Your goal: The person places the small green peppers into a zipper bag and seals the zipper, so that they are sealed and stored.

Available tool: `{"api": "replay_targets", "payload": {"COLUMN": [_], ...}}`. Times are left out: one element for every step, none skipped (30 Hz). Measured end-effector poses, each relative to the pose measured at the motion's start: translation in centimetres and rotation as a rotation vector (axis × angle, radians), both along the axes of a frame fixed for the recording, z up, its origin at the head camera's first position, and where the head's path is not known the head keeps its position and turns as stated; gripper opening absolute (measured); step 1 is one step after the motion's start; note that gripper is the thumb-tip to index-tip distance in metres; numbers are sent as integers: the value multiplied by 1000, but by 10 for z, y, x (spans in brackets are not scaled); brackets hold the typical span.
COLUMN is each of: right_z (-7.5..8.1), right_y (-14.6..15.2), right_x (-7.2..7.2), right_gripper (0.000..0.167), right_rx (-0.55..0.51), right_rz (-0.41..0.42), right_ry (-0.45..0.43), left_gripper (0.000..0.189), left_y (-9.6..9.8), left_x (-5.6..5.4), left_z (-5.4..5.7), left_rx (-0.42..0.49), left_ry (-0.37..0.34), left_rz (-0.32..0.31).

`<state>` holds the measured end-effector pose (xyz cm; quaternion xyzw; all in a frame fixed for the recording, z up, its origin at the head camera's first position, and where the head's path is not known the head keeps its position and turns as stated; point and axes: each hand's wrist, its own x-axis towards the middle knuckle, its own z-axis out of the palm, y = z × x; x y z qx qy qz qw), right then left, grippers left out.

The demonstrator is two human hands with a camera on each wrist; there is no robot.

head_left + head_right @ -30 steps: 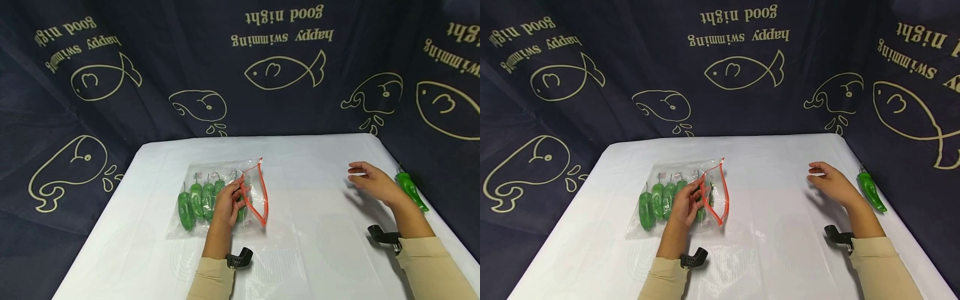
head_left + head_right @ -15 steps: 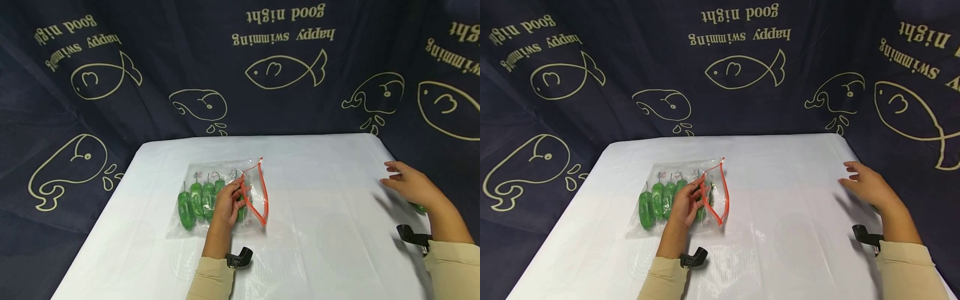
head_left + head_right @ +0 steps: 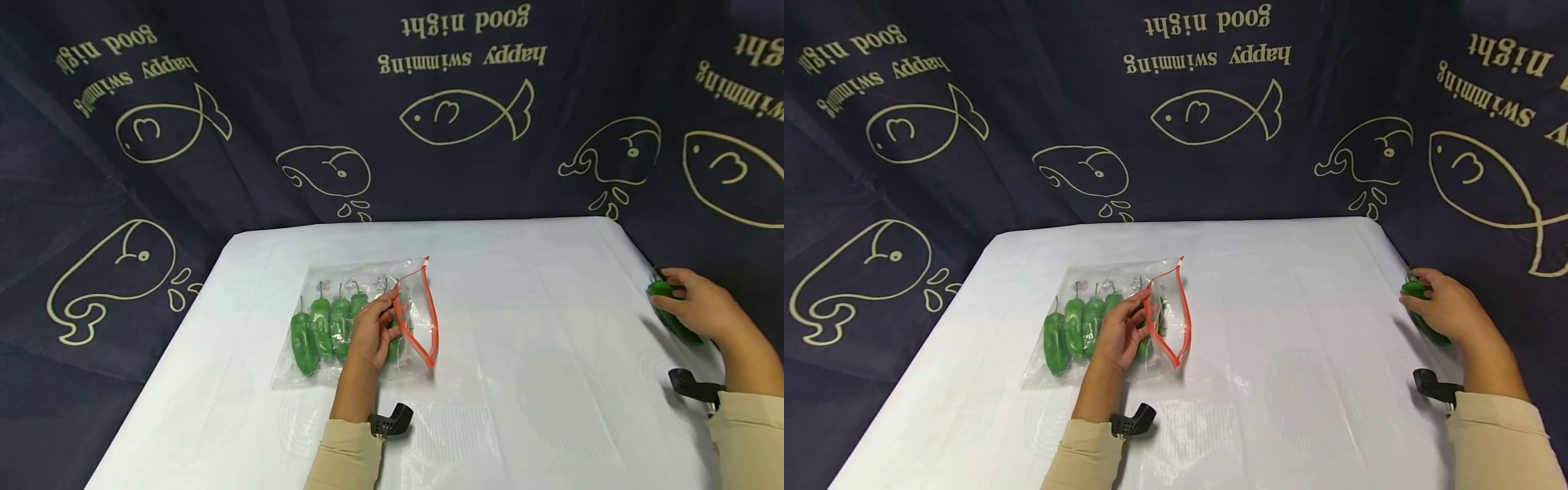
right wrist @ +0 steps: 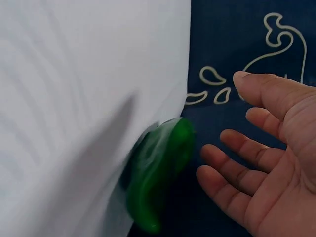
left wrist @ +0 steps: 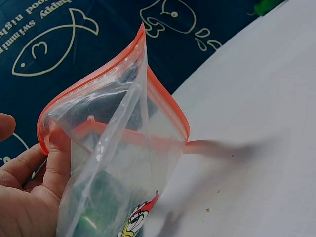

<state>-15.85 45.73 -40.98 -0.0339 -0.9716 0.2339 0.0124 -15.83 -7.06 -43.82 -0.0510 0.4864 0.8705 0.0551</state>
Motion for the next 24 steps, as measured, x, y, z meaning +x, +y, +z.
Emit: {"api": "replay_targets", "payload": {"right_z": [-2, -4, -5, -7, -10, -11, -13, -14, -15, -16, -17, -17, -17, -18, -18, -19, -19, -20, -20, -20, -21, -21, -21, -21], "right_y": [2, 3, 5, 7, 8, 10, 11, 12, 12, 12, 12, 12, 12, 12, 12, 12, 12, 13, 13, 14, 14, 15, 16, 16], "right_x": [0, 0, 1, 1, 1, 0, 0, 0, 0, -1, -1, -1, -1, -1, -1, -1, -1, -1, -1, -2, -3, -3, -4, -5], "right_gripper": [63, 62, 63, 64, 64, 65, 66, 67, 67, 67, 67, 66, 65, 65, 64, 63, 63, 62, 61, 62, 61, 60, 60, 59], "right_rx": [-4, -1, 1, 3, 6, 8, 6, 6, 3, 2, 3, 8, 19, 30, 38, 46, 52, 57, 59, 55, 54, 56, 58, 59], "right_rz": [0, -3, -5, -10, -12, -16, -23, -30, -35, -40, -45, -51, -51, -52, -56, -57, -58, -58, -57, -55, -51, -41, -29, -16], "right_ry": [5, 10, 9, 8, 10, 10, 7, 3, 1, 3, 4, 3, 5, 4, 2, 1, -3, -6, -8, -12, -11, -11, -10, -7], "left_gripper": [49, 49, 49, 48, 48, 48, 48, 49, 49, 49, 48, 49, 48, 48, 48, 48, 48, 48, 47, 47, 47, 47, 47, 48], "left_y": [0, 0, 0, 0, 0, 0, 0, 0, 0, 0, 0, 0, 0, 0, 0, 0, 0, 0, 0, 0, 0, 0, 0, 0], "left_x": [0, 0, 0, 0, 0, 0, 0, 0, 0, -1, -1, -1, -1, -1, -1, -1, -1, -1, -1, -1, -1, -1, -1, -1], "left_z": [0, 0, 0, 0, -1, -1, -1, -1, -1, -1, 0, 0, 0, 0, 0, 0, 0, -1, -1, -1, -1, -2, -2, -2], "left_rx": [0, 0, -1, 0, 0, -1, -1, -2, -3, -3, -5, -5, -6, -6, -7, -6, -6, -6, -7, -5, -4, -2, -1, 1], "left_ry": [0, 0, 0, 0, 0, -1, -2, -2, -1, -2, -2, -3, -3, -3, -3, -3, -2, -1, 0, 0, 2, 3, 2, 2], "left_rz": [-2, -3, -3, -2, -1, 0, 1, 2, 3, 4, 5, 5, 4, 5, 5, 6, 5, 5, 5, 6, 6, 6, 6, 6]}}
